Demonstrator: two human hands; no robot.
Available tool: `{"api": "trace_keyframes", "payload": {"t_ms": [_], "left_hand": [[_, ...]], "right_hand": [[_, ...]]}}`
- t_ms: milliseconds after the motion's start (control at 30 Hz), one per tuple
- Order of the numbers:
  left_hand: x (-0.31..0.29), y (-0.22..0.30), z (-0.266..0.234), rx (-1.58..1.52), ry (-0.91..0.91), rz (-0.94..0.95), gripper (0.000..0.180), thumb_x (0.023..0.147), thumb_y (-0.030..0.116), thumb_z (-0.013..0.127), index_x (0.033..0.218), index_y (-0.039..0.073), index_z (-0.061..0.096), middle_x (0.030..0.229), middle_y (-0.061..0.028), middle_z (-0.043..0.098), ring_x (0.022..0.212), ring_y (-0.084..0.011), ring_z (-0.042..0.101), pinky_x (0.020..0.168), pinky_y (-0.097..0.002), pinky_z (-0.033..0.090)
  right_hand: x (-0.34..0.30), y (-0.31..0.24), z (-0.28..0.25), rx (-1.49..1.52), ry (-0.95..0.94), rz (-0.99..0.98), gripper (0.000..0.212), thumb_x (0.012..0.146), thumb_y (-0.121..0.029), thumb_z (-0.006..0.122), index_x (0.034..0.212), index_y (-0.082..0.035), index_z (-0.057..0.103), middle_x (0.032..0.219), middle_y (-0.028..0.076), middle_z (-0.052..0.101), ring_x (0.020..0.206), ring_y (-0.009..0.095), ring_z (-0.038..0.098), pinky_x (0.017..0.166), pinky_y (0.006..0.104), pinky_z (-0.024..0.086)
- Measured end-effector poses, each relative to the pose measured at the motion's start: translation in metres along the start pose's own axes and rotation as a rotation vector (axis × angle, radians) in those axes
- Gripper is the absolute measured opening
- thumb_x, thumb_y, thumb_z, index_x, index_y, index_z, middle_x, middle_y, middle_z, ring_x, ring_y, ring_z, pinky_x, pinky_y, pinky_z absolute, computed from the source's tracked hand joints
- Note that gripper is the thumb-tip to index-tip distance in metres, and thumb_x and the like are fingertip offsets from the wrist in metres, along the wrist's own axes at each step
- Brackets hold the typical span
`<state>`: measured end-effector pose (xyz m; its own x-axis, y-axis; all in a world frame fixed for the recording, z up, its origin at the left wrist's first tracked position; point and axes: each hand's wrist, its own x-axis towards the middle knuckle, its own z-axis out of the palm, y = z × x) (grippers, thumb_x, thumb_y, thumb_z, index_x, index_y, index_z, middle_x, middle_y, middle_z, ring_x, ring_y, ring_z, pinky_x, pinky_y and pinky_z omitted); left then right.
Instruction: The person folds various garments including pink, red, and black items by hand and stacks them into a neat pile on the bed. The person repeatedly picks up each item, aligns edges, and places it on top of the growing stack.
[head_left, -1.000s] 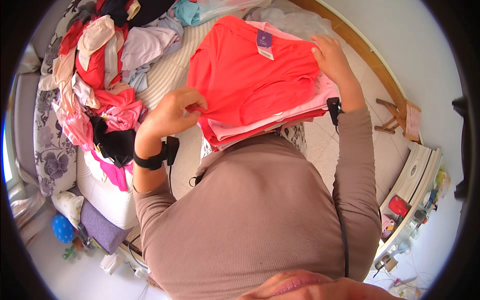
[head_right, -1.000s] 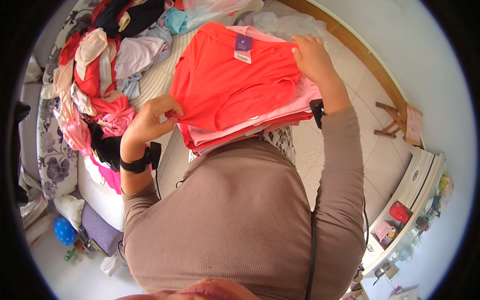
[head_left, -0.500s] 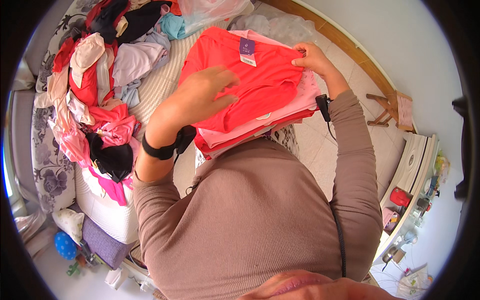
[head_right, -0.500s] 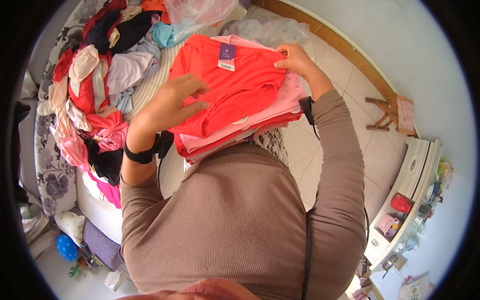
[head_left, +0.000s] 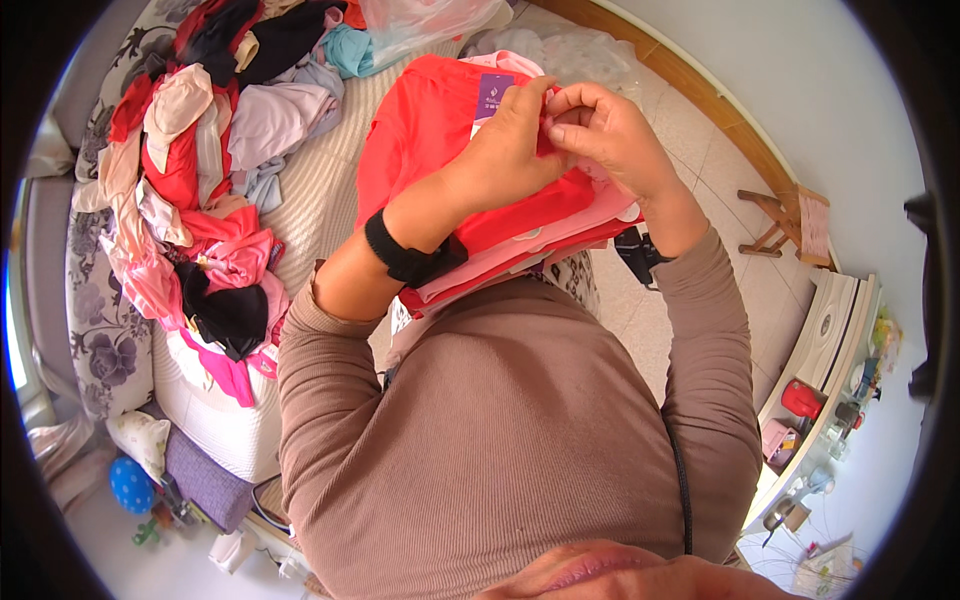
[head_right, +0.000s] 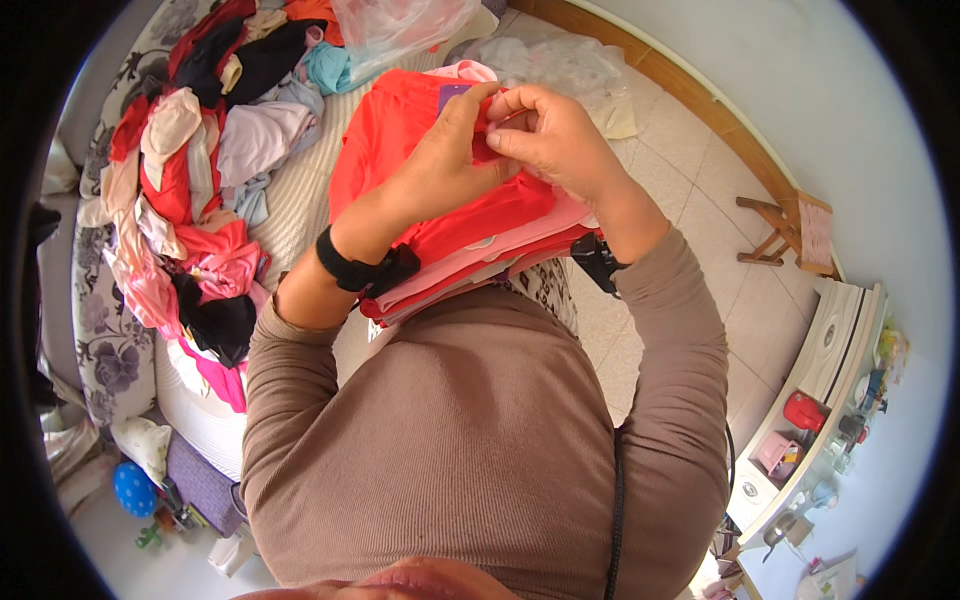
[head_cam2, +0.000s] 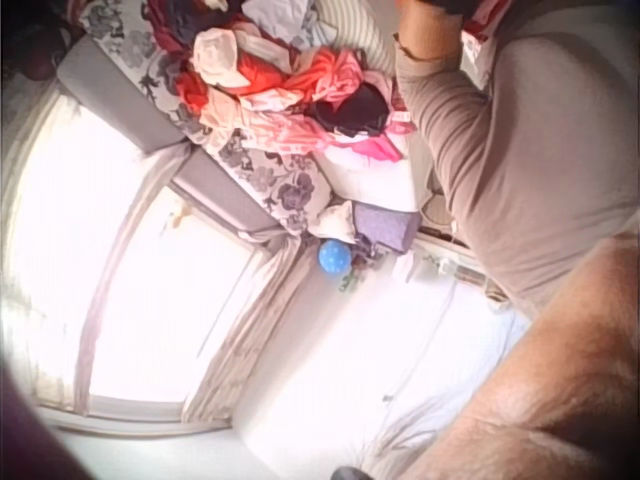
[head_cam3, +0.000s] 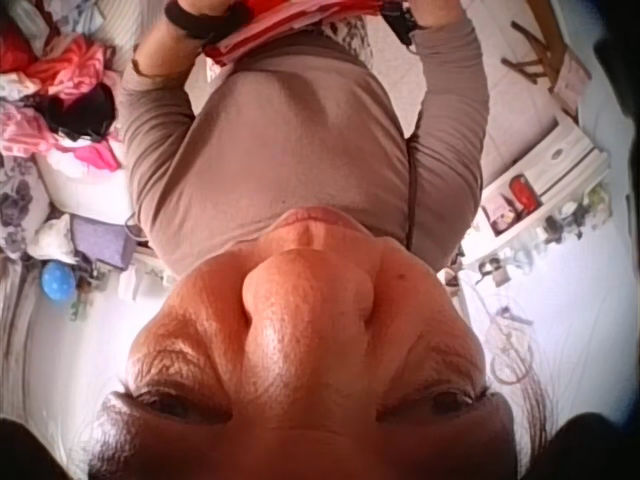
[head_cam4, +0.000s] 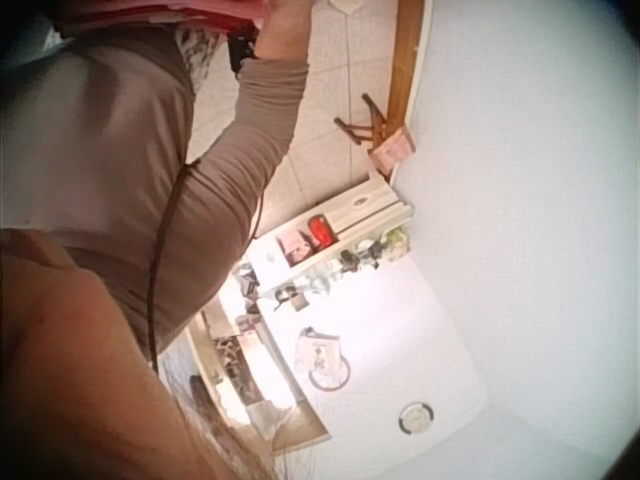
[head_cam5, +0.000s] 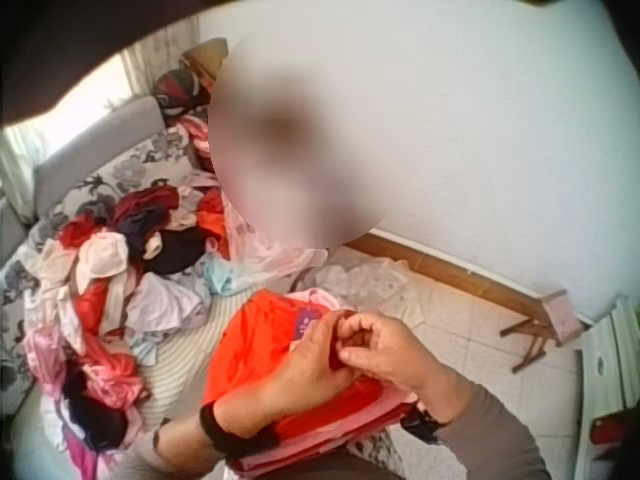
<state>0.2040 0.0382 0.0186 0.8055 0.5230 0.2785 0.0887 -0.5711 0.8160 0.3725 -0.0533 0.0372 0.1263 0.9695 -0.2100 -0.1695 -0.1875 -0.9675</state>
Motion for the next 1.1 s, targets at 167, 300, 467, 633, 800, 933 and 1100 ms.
{"api": "trace_keyframes", "payload": {"t_ms": [167, 300, 467, 633, 800, 933, 1100], "left_hand": [[-0.003, -0.024, 0.004, -0.233, -0.028, -0.076, 0.064, 0.090, 0.000, 0.072, 0.147, -0.001, 0.044, 0.127, -0.0150, 0.061, 0.117, -0.0219, 0.063, 0.098, -0.0327, 0.053], [-0.002, -0.035, 0.003, -0.476, -0.022, -0.243, 0.055, 0.092, -0.004, 0.069, 0.143, 0.000, 0.049, 0.122, -0.0089, 0.063, 0.110, -0.0146, 0.063, 0.093, -0.0295, 0.054], [-0.012, -0.012, -0.026, -0.632, -0.007, -0.245, 0.048, 0.090, -0.003, 0.070, 0.136, -0.001, 0.057, 0.110, -0.0049, 0.065, 0.098, -0.0113, 0.064, 0.086, -0.0273, 0.054], [-0.064, 0.038, -0.098, -0.454, -0.169, -0.124, 0.036, 0.089, -0.009, 0.060, 0.123, -0.002, 0.065, 0.103, -0.0065, 0.068, 0.094, -0.0115, 0.066, 0.081, -0.0267, 0.054], [-0.086, 0.080, -0.141, -0.298, -0.173, 0.299, 0.028, 0.082, 0.004, 0.062, 0.107, -0.007, 0.069, 0.102, -0.0171, 0.073, 0.083, -0.0314, 0.071, 0.079, -0.0395, 0.055], [-0.110, 0.101, -0.143, -0.455, 0.052, 0.230, 0.026, 0.077, 0.008, 0.066, 0.096, -0.008, 0.071, 0.092, -0.0181, 0.074, 0.078, -0.0289, 0.070, 0.075, -0.0378, 0.054], [-0.129, 0.102, -0.180, -0.389, 0.351, 0.340, 0.018, 0.086, 0.012, 0.066, 0.092, -0.005, 0.066, 0.082, -0.0162, 0.067, 0.074, -0.0258, 0.063, 0.066, -0.0391, 0.048]], "right_hand": [[-0.010, 0.013, 0.002, -0.143, 0.040, -0.177, 0.042, 0.085, 0.002, 0.074, 0.124, 0.002, 0.059, 0.124, 0.010, 0.056, 0.099, 0.018, 0.063, 0.085, 0.0307, 0.055], [-0.016, 0.040, -0.015, -0.729, 0.204, -0.462, 0.051, 0.087, 0.001, 0.070, 0.135, 0.000, 0.054, 0.117, 0.009, 0.063, 0.106, 0.020, 0.063, 0.090, 0.0314, 0.054], [-0.029, 0.041, -0.062, -0.920, 0.327, 0.036, 0.053, 0.087, -0.003, 0.069, 0.138, -0.003, 0.055, 0.123, 0.016, 0.063, 0.114, 0.027, 0.061, 0.093, 0.0372, 0.053], [-0.032, 0.012, -0.068, -1.111, 0.346, -0.164, 0.054, 0.087, -0.006, 0.068, 0.140, -0.006, 0.055, 0.136, 0.018, 0.059, 0.125, 0.034, 0.055, 0.103, 0.0425, 0.049], [0.022, 0.011, -0.006, -1.123, 0.077, -0.649, 0.059, 0.082, -0.002, 0.068, 0.139, -0.007, 0.055, 0.137, 0.018, 0.056, 0.130, 0.036, 0.050, 0.110, 0.0435, 0.044], [0.075, 0.037, 0.054, -1.003, -0.115, -0.886, 0.057, 0.080, 0.004, 0.066, 0.135, -0.008, 0.058, 0.137, 0.017, 0.057, 0.129, 0.037, 0.051, 0.108, 0.0431, 0.046], [0.106, 0.019, 0.071, -0.810, -0.111, -0.835, 0.028, 0.086, -0.002, 0.070, 0.114, -0.005, 0.070, 0.110, 0.012, 0.071, 0.107, 0.032, 0.067, 0.094, 0.0384, 0.052]]}}
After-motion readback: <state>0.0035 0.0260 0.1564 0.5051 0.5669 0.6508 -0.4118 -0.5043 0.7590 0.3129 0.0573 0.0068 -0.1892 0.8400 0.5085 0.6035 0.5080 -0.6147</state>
